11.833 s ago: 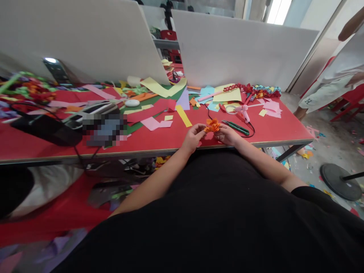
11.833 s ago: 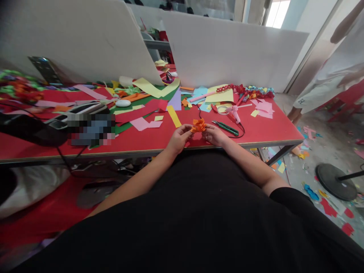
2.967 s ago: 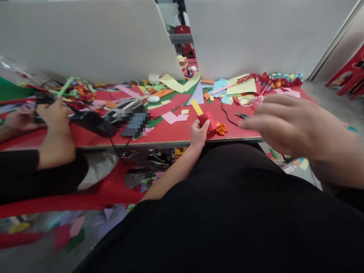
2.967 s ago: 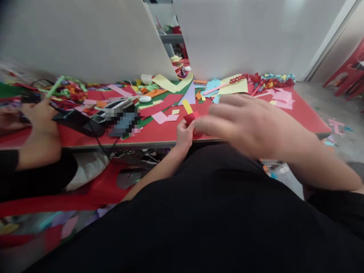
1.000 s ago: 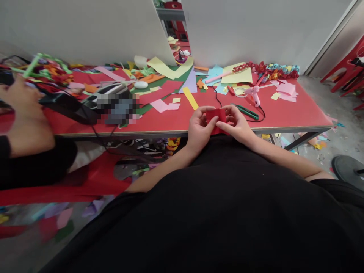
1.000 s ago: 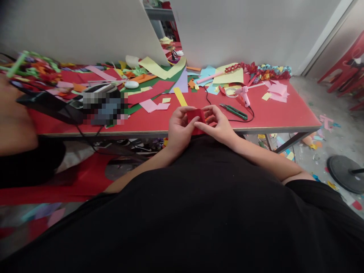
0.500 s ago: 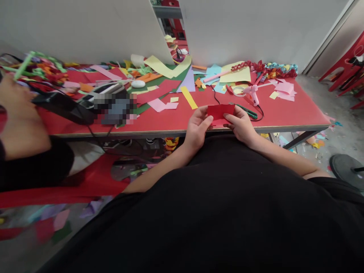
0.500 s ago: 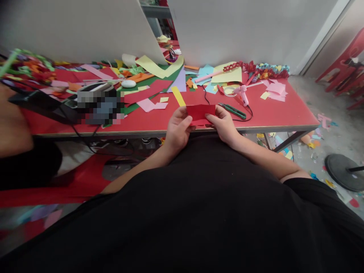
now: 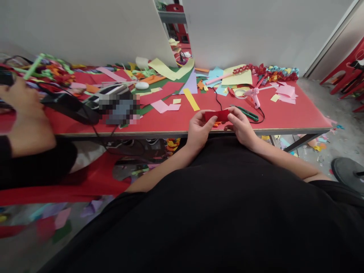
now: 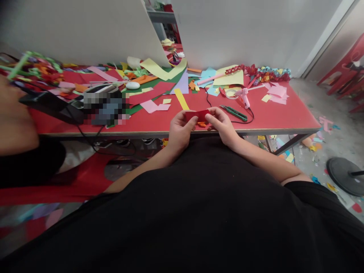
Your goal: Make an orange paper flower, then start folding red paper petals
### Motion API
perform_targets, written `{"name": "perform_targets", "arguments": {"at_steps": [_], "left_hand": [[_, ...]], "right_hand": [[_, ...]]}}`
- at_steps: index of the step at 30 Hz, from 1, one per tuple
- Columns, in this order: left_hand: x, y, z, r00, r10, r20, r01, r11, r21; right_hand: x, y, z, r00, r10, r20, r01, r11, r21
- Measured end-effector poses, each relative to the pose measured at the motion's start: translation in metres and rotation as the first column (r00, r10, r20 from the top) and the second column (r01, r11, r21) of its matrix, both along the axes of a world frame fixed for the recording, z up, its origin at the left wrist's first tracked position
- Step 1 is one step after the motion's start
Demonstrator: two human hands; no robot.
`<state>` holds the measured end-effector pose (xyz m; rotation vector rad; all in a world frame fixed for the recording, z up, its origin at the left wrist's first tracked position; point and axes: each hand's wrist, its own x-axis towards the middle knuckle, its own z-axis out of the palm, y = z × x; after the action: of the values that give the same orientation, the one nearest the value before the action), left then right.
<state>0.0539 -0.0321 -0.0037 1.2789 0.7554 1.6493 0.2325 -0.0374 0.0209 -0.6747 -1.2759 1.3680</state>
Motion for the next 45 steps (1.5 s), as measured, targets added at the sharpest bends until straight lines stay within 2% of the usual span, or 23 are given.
{"name": "perform_targets", "arguments": {"at_steps": [4, 9, 18, 29, 45], "left_hand": [[0.001, -0.001, 0.002, 1.000, -0.026, 0.008, 0.027, 1.000, -0.014], [0.001, -0.003, 0.004, 0.997, -0.069, -0.030, 0.067, 0.997, -0.042], [0.000, -0.005, 0.002, 0.995, -0.083, -0.048, 0.081, 0.996, -0.045], [-0.001, -0.010, 0.011, 0.994, -0.053, -0.092, 0.050, 0.998, -0.035], [0.001, -0.010, 0.011, 0.995, -0.086, -0.055, 0.082, 0.994, -0.069]], "right_hand": [[-0.001, 0.001, -0.002, 0.983, -0.158, 0.091, 0.139, 0.972, 0.189], [-0.001, 0.006, -0.005, 0.960, -0.252, 0.125, 0.222, 0.951, 0.213], [0.001, 0.009, -0.008, 0.966, -0.242, 0.092, 0.216, 0.949, 0.229], [0.002, 0.009, -0.007, 0.962, -0.253, 0.097, 0.225, 0.945, 0.237], [0.000, 0.006, -0.003, 0.964, -0.261, 0.056, 0.243, 0.945, 0.217]]}}
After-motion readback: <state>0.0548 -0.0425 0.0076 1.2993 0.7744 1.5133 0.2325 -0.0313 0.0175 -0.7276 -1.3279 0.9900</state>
